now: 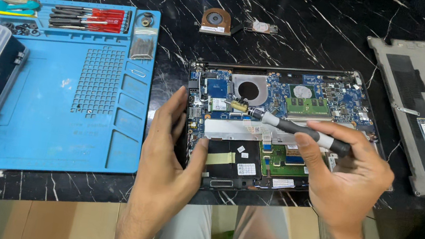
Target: The person uses a screwdriver to remove screws from a laptop motherboard and then detaches the cooling fan assembly. The person places the removed fan on the table and continues to unscrew components from the motherboard.
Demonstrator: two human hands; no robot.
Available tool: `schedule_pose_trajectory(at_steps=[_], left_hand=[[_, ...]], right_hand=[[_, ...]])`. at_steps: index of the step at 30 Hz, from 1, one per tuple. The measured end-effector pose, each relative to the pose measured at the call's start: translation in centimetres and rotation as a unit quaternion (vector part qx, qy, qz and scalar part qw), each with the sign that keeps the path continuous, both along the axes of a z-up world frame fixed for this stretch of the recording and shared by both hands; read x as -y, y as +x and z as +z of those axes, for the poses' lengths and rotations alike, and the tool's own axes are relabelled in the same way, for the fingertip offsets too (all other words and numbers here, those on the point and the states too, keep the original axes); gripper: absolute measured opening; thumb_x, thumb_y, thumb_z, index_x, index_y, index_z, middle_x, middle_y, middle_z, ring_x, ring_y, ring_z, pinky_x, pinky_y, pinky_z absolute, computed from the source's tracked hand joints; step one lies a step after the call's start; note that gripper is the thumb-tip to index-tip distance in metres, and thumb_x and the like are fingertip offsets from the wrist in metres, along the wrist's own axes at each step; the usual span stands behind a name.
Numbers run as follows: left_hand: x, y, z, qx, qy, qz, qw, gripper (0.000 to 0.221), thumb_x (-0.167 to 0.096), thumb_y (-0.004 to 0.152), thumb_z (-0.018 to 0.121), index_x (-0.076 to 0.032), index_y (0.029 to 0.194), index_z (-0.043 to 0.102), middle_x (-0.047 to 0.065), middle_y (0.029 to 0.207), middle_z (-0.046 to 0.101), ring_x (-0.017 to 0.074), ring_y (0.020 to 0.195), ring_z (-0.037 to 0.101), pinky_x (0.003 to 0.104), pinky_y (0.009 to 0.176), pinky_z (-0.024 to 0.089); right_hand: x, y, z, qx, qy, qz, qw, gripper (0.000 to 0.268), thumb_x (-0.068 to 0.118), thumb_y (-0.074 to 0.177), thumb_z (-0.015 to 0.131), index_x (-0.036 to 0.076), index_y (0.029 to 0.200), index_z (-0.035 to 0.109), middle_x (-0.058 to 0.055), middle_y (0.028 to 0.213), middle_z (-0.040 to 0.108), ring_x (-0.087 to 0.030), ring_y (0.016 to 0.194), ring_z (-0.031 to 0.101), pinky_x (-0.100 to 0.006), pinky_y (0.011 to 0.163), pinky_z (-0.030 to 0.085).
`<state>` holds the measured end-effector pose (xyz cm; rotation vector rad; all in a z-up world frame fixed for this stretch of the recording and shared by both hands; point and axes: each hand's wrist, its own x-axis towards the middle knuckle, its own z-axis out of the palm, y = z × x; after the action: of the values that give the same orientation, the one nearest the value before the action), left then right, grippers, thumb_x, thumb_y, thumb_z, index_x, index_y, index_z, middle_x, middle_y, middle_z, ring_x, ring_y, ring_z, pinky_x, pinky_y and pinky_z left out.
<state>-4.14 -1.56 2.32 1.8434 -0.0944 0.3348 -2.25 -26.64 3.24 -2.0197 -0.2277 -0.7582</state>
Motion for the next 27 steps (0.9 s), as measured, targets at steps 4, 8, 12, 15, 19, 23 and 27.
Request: schedule_pose_trajectory(at_steps=[4,8,12,15,19,23,27], left_hand=[[1.0,0.3,-0.5,0.016,0.002,0.037,0.999,0.088,-0.008,0.098,0.075,0.003,0.174,0.032,0.03,0.173,0.054,0.037,0.166,0.053,0.043,0.138,0.045],[1.7,0.2,-0.4,0.02,0.061,0.081,0.995,0.087,-0.009,0.102,0.072,0.004,0.176,0.028,0.029,0.169,0.057,0.0382,0.162,0.058,0.044,0.134,0.048],[1.9,0.0,-0.1,-0.001,0.087,0.091,0.992,0.084,-0.012,0.106,0.067,0.001,0.178,0.026,0.027,0.167,0.062,0.0373,0.159,0.062,0.044,0.129,0.051],[1.4,-0.1,0.6,-0.03,0.056,0.092,0.994,0.084,-0.014,0.104,0.068,-0.001,0.177,0.029,0.023,0.159,0.069,0.0326,0.151,0.07,0.04,0.127,0.055],[1.9,-0.1,1.0,-0.034,0.121,0.133,0.983,0.095,-0.017,0.1,0.074,-0.005,0.18,0.025,0.021,0.152,0.079,0.0311,0.139,0.08,0.041,0.117,0.061],[2.0,0.1,1.1,-0.101,0.243,0.117,0.958,0.104,-0.022,0.102,0.072,-0.009,0.186,0.013,0.021,0.149,0.079,0.0463,0.119,0.078,0.062,0.092,0.061],[1.9,0.5,1.2,-0.139,0.348,0.086,0.923,0.107,-0.022,0.1,0.067,-0.007,0.19,0.011,0.019,0.086,0.074,0.0454,0.079,0.07,0.064,0.072,0.057]], right_hand=[[-0.4,0.1,-0.5,-0.001,0.02,-0.008,1.0,0.021,0.007,0.108,0.09,-0.006,0.121,0.082,-0.019,0.118,0.084,-0.025,0.111,0.08,-0.032,0.104,0.061],[0.0,-0.1,-0.6,-0.002,-0.02,-0.028,0.999,0.024,0.012,0.106,0.092,-0.005,0.12,0.085,-0.017,0.115,0.085,-0.023,0.108,0.08,-0.032,0.098,0.06],[0.3,0.0,-0.8,0.001,-0.042,-0.045,0.998,0.022,0.013,0.105,0.095,-0.002,0.119,0.086,-0.014,0.113,0.087,-0.022,0.105,0.08,-0.031,0.097,0.057],[0.2,-0.3,-0.5,-0.011,-0.041,-0.046,0.998,0.024,0.015,0.102,0.094,-0.002,0.117,0.087,-0.014,0.112,0.086,-0.02,0.102,0.078,-0.03,0.094,0.057],[0.3,0.0,-0.8,0.011,-0.048,-0.025,0.998,0.024,0.013,0.102,0.094,-0.003,0.116,0.085,-0.014,0.11,0.086,-0.021,0.101,0.079,-0.031,0.094,0.058],[0.7,0.5,-1.0,0.005,-0.03,0.002,1.0,0.025,0.015,0.105,0.088,-0.002,0.12,0.078,-0.016,0.116,0.083,-0.025,0.11,0.079,-0.035,0.104,0.059],[1.3,1.6,0.2,0.0,0.003,0.104,0.995,0.028,0.011,0.112,0.075,-0.002,0.127,0.056,-0.021,0.123,0.073,-0.032,0.122,0.079,-0.041,0.111,0.068]])
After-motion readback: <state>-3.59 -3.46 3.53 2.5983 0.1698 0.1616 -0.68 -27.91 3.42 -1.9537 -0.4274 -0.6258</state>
